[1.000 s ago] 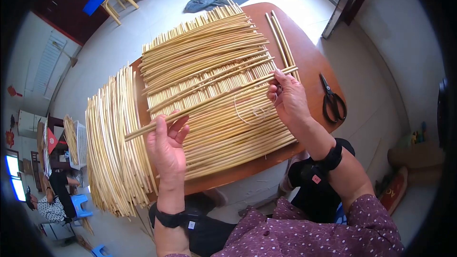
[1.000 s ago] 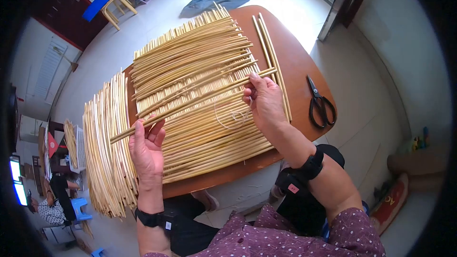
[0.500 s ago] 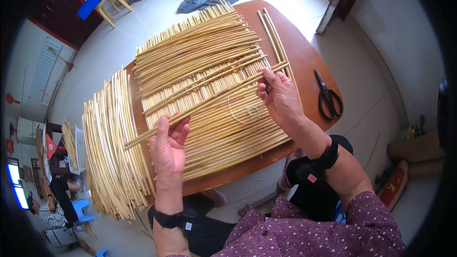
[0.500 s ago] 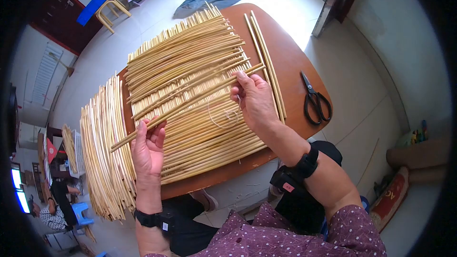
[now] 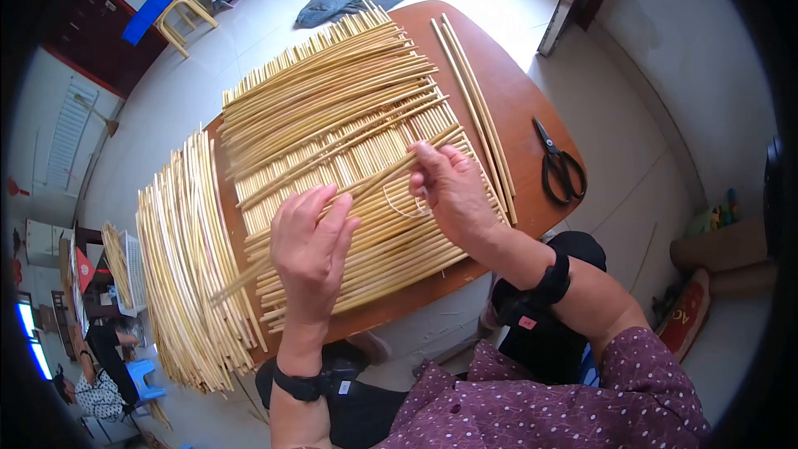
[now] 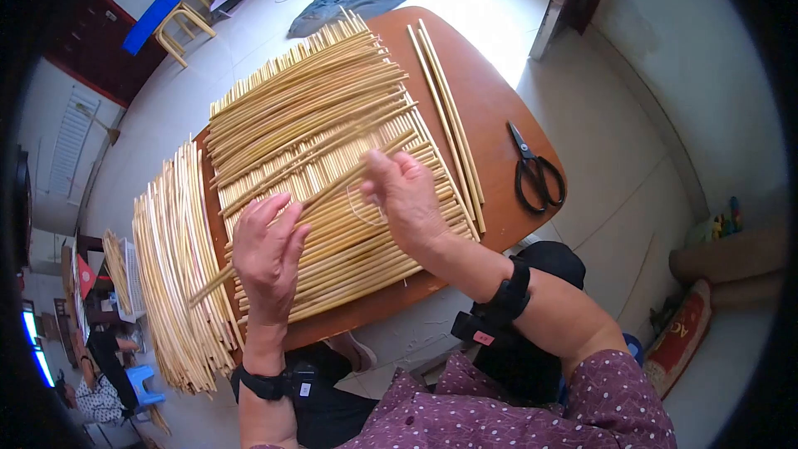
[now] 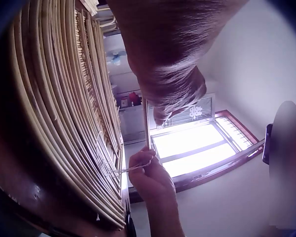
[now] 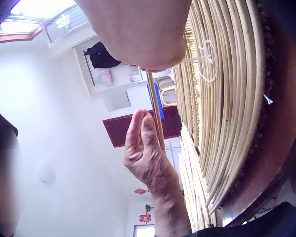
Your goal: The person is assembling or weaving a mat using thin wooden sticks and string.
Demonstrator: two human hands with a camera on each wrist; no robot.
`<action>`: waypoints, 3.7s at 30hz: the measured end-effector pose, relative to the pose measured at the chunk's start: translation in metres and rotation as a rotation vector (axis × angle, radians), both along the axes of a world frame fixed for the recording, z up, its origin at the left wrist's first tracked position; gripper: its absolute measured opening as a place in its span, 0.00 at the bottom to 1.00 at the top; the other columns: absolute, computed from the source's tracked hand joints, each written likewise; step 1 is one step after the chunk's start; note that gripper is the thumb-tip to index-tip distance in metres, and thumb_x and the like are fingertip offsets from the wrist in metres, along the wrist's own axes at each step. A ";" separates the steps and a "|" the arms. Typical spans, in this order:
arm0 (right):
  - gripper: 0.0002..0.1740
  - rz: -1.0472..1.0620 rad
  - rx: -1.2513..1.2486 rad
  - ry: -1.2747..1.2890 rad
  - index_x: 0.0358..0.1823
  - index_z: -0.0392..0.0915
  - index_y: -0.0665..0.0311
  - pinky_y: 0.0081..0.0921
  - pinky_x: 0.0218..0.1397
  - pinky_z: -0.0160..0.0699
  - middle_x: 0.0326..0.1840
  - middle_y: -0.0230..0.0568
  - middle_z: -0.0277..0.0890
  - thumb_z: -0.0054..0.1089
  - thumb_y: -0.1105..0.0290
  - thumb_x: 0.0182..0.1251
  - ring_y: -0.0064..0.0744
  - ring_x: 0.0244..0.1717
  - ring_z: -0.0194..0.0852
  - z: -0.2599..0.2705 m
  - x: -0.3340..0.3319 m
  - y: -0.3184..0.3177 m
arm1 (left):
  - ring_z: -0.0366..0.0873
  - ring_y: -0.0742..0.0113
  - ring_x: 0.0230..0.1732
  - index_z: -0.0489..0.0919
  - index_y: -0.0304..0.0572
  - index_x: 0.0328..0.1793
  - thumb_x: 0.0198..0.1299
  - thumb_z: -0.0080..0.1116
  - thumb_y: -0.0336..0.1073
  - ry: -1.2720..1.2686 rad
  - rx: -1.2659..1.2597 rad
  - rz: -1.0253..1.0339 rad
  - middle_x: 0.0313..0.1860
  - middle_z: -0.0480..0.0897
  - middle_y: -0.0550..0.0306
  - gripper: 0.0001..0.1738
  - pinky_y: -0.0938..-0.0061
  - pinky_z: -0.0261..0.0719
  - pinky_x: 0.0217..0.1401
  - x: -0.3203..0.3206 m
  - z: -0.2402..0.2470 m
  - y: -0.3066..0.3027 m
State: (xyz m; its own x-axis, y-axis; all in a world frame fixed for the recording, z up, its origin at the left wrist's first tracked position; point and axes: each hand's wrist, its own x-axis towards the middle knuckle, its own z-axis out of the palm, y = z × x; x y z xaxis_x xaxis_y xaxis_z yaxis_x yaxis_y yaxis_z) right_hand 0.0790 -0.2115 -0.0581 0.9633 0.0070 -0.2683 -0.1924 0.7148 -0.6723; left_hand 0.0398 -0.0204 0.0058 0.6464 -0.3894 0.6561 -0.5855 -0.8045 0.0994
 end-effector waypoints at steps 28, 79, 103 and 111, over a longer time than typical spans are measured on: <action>0.12 0.103 -0.127 0.018 0.44 0.80 0.69 0.15 0.32 0.73 0.31 0.31 0.76 0.57 0.65 0.74 0.16 0.28 0.73 0.002 -0.013 0.003 | 0.83 0.61 0.31 0.85 0.41 0.52 0.57 0.66 0.26 0.280 -0.159 -0.070 0.36 0.83 0.54 0.15 0.71 0.79 0.32 0.003 -0.030 -0.004; 0.09 0.063 -1.973 -0.675 0.35 0.78 0.71 0.49 0.76 0.56 0.58 0.66 0.75 0.51 0.73 0.58 0.59 0.68 0.66 -0.018 -0.010 -0.023 | 0.81 0.63 0.31 0.86 0.48 0.50 0.61 0.64 0.32 0.600 -0.072 -0.216 0.35 0.84 0.59 0.11 0.72 0.79 0.34 0.107 -0.069 -0.010; 0.06 0.015 -1.805 -0.697 0.36 0.73 0.70 0.45 0.69 0.62 0.48 0.55 0.72 0.47 0.78 0.61 0.52 0.57 0.68 -0.036 0.025 -0.036 | 0.80 0.65 0.31 0.87 0.51 0.49 0.60 0.65 0.36 0.617 -0.120 -0.185 0.33 0.83 0.61 0.11 0.73 0.79 0.34 0.104 -0.075 -0.008; 0.07 0.201 -1.829 -0.579 0.42 0.70 0.72 0.47 0.79 0.52 0.68 0.66 0.65 0.44 0.75 0.69 0.61 0.74 0.58 -0.034 0.024 -0.035 | 0.81 0.68 0.29 0.88 0.53 0.44 0.59 0.67 0.39 0.575 -0.131 -0.122 0.32 0.85 0.64 0.08 0.74 0.80 0.33 0.104 -0.079 -0.013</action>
State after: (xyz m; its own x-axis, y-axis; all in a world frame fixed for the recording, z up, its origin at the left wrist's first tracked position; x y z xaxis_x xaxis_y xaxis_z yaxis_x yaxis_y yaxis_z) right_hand 0.1026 -0.2470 -0.0922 0.9453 0.2353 0.2261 0.3172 -0.8248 -0.4680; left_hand 0.1436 -0.0329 -0.0728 0.8676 -0.4226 0.2621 -0.4958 -0.6948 0.5210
